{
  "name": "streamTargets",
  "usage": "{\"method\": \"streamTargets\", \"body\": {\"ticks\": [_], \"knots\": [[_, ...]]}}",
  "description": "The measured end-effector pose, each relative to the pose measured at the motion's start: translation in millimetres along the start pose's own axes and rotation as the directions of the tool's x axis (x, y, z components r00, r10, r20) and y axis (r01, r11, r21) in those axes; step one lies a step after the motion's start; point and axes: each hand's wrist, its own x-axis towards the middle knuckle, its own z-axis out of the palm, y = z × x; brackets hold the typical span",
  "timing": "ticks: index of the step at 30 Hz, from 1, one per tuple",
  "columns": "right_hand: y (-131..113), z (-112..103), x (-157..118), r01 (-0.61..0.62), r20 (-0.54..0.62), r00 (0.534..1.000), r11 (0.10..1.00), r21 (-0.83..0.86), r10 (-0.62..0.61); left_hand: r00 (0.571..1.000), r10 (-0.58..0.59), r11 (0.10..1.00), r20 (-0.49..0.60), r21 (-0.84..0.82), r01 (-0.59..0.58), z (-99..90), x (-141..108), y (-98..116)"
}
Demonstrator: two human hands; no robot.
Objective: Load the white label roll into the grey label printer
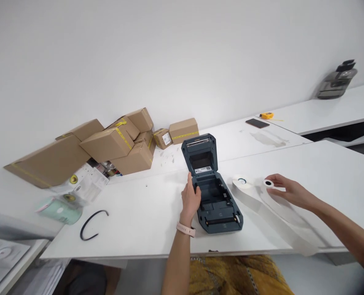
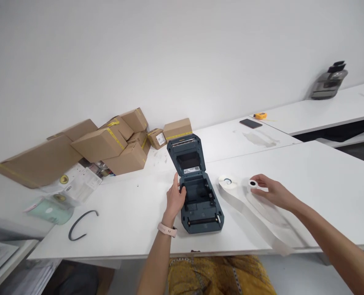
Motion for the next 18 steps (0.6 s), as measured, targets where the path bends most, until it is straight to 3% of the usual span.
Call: {"method": "streamTargets", "body": {"ticks": [3,6,11,14,18], "knots": [[10.3,11.7,-2.3,-0.029,0.010,1.000,1.000,-0.004,0.029,1.000,-0.003,1.000,0.020,0.024,0.003,-0.5,-0.8,0.9],[7.6,6.0,-0.2,-0.034,0.054,0.998,0.999,0.009,0.033,0.999,-0.015,0.999,0.039,0.044,0.014,-1.6,-0.5,1.1],[-27.8,-18.6,16.3,-0.010,0.142,0.990,0.999,0.032,0.006,0.997,-0.055,0.998,0.052,0.035,0.054,-5.6,3.4,-0.2],[-55.9,-12.2,35.9,0.053,0.280,0.960,0.992,-0.116,-0.019,0.994,-0.086,0.996,0.061,-0.011,0.087,-8.1,6.8,-3.9],[-72.9,15.2,60.7,0.176,0.448,0.894,0.918,-0.355,0.002,0.993,-0.097,0.994,0.062,-0.043,0.100,-9.1,9.9,-9.9]]}}
